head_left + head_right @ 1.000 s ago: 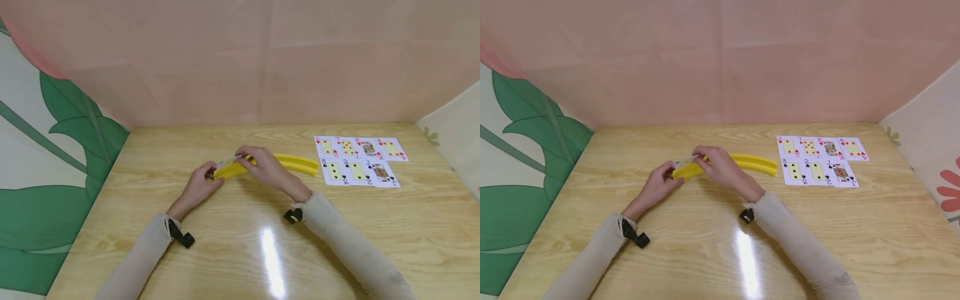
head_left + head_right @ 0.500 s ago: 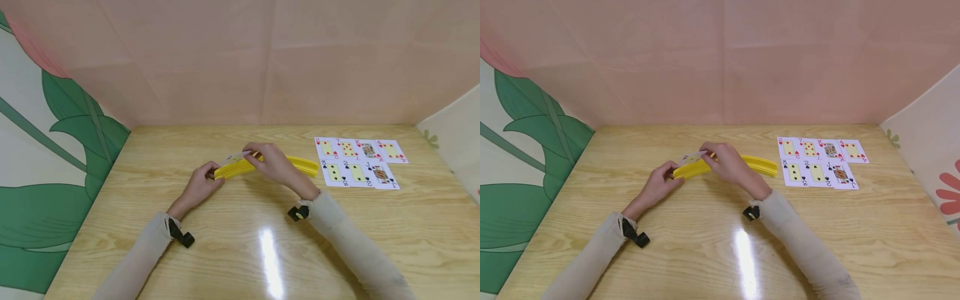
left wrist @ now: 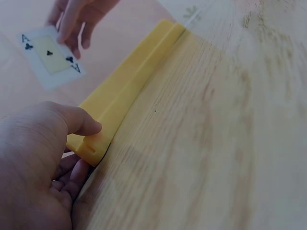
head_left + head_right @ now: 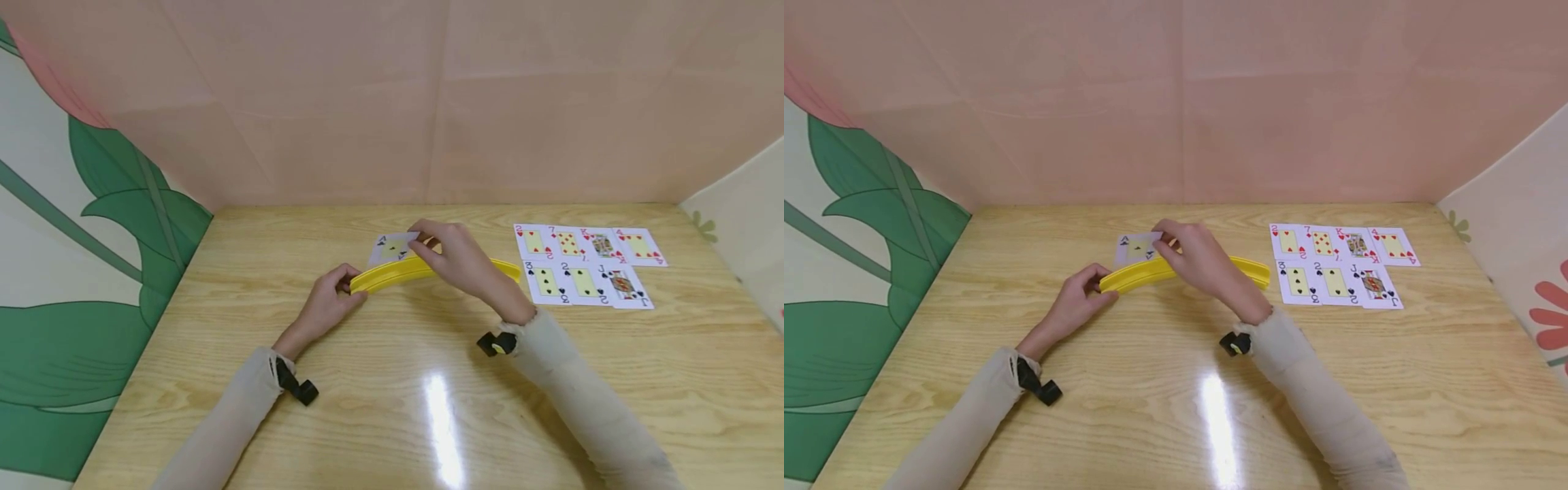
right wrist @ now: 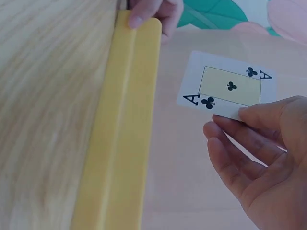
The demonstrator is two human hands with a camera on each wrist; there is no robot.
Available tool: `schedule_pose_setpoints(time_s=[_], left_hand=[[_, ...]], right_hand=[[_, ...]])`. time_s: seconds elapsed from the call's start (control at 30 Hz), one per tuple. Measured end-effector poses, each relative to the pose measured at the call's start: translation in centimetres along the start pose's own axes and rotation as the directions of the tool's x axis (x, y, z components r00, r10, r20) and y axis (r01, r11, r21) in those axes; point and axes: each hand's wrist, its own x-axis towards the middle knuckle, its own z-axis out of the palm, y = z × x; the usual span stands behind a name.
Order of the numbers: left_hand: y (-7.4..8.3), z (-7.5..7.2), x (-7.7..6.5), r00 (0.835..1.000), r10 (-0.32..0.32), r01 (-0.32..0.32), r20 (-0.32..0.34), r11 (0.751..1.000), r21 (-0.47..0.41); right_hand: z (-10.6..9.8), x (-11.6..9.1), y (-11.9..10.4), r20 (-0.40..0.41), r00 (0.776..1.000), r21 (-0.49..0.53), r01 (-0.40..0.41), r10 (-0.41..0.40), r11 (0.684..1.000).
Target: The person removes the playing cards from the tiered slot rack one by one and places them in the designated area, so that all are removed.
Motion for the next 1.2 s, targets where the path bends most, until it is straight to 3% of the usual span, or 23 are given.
schedule_pose_setpoints(time_s=[0.17,0.47,0.77,1.0,1.2], left_hand=[[0.1,0.0,0.0,1.000,-0.002,0.003,-0.006,1.000,0.008],[0.1,-0.1,0.0,1.000,0.012,-0.011,-0.013,1.000,0.016],[0.1,0.1,-0.1,1.000,0.000,0.000,-0.014,1.000,0.004],[0.2,0.1,-0.2,1.000,-0.003,0.003,-0.006,1.000,0.006],[0.2,0.0,-0.2,1.000,-0.004,0.004,0.000,1.000,-0.003]], right_hand=[[-0.8,-0.1,-0.2,-0.030,0.999,0.036,0.023,-0.022,0.999],[-1.1,-0.1,-1.0,-0.112,0.984,0.025,0.143,-0.139,0.989],[-1.3,-1.1,-2.0,-0.146,0.978,-0.073,0.138,-0.148,0.988],[-1.7,-2.5,-1.3,-0.209,0.964,-0.108,0.142,-0.162,0.984],[-2.4,-3.9,-0.7,-0.189,0.971,-0.135,0.124,-0.149,0.983]])
